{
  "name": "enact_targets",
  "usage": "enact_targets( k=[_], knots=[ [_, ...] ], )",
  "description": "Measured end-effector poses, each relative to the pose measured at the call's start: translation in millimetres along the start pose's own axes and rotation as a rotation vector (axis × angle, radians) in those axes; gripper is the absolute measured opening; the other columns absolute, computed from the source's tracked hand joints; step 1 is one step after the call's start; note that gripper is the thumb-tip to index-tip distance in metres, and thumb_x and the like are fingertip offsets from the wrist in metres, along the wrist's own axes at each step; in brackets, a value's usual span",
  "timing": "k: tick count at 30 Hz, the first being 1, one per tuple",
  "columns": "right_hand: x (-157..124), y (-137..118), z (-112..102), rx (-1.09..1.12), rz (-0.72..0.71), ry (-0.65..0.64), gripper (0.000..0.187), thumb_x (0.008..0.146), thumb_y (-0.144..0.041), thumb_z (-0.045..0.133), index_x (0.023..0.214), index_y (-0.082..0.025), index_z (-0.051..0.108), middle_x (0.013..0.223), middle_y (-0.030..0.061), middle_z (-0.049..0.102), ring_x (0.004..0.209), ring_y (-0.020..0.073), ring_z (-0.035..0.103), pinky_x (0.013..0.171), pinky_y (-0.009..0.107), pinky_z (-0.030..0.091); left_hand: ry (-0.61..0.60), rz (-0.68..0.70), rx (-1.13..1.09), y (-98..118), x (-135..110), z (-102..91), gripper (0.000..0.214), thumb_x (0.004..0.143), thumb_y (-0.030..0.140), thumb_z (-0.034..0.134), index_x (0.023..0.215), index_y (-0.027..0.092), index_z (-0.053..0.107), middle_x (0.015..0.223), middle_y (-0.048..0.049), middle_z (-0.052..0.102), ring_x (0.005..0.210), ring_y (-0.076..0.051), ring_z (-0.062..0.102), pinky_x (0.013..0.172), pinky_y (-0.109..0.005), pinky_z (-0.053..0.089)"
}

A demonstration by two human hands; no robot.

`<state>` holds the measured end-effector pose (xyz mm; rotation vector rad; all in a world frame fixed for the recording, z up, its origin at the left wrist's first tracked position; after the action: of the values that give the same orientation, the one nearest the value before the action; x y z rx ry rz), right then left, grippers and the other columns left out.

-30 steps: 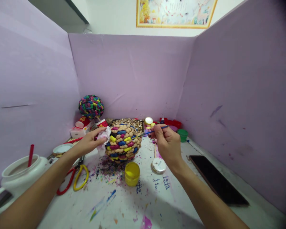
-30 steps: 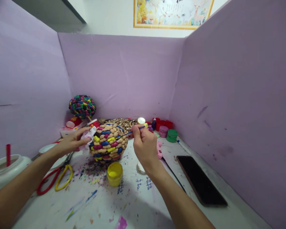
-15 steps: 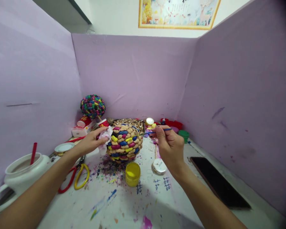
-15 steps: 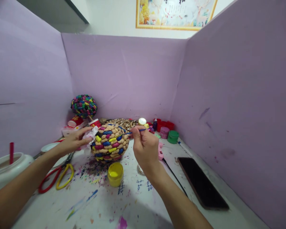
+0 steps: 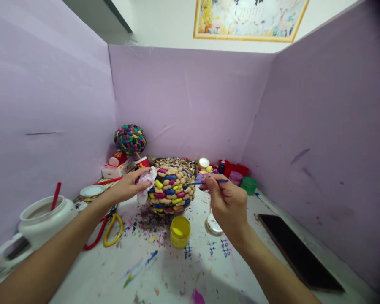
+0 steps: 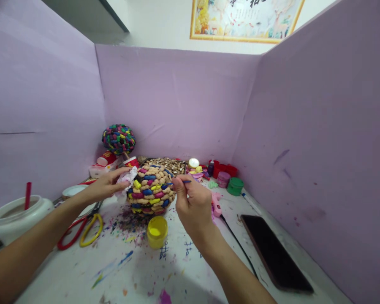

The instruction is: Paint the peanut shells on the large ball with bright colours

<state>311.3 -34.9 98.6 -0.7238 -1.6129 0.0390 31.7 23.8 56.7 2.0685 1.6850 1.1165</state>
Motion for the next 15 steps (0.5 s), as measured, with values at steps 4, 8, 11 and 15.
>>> enact_targets(
  k=[4,8,11,15],
  knots=[
    [2.3,1.3,-4.1,0.009,0.038,0.017,0.02,0.089,-0.026,0.052,0.074,-0.018,0.063,0.064,0.0025,0.068,0.057,0.0147,0.065,0.052,0.026,0.05,-0.06,0.011,0.033,1.7,-0.6,4.4,0.064,0.071,0.054,0.057,0.125,0.02,0.057,0.11,-0.0061,0.068,0.099,-0.032,0.06,0.075,-0.037,0.052],
    [3.4,4.4,-8.0,0.037,0.083,0.046,0.02,0.089,-0.029,0.053,0.076,-0.018,0.063,0.066,0.0031,0.07,0.056,0.0153,0.066,0.053,0.027,0.051,-0.056,0.007,0.049,4.3,-0.7,3.5,0.064,0.07,0.056,0.057,0.124,0.02,0.058,0.108,-0.0054,0.069,0.099,-0.033,0.061,0.075,-0.037,0.052],
    [3.1,0.6,-6.2,0.021,0.048,0.028,0.02,0.089,-0.026,0.052,0.074,-0.019,0.063,0.064,0.0024,0.069,0.056,0.0143,0.065,0.051,0.026,0.05,-0.047,0.004,0.049,4.7,-0.5,2.7,0.064,0.069,0.056,0.058,0.122,0.021,0.059,0.108,-0.005,0.069,0.1,-0.033,0.06,0.076,-0.038,0.052],
    [2.0,-4.8,-2.5,0.012,0.001,-0.001,0.022,0.089,-0.023,0.051,0.071,-0.019,0.062,0.063,0.0015,0.067,0.056,0.0132,0.063,0.05,0.024,0.047,-0.049,0.003,0.043,2.0,0.2,3.5,0.064,0.069,0.056,0.058,0.123,0.021,0.059,0.107,-0.0053,0.069,0.098,-0.033,0.061,0.075,-0.038,0.052]
  ],
)
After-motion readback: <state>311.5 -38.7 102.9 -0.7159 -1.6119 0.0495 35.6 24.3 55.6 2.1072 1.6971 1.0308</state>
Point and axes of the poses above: each hand's wrist, its own x-axis towards the middle knuckle, its own z-axis out of the palm, y = z × x, the point moved 7 cm from there along x, towards the middle knuckle
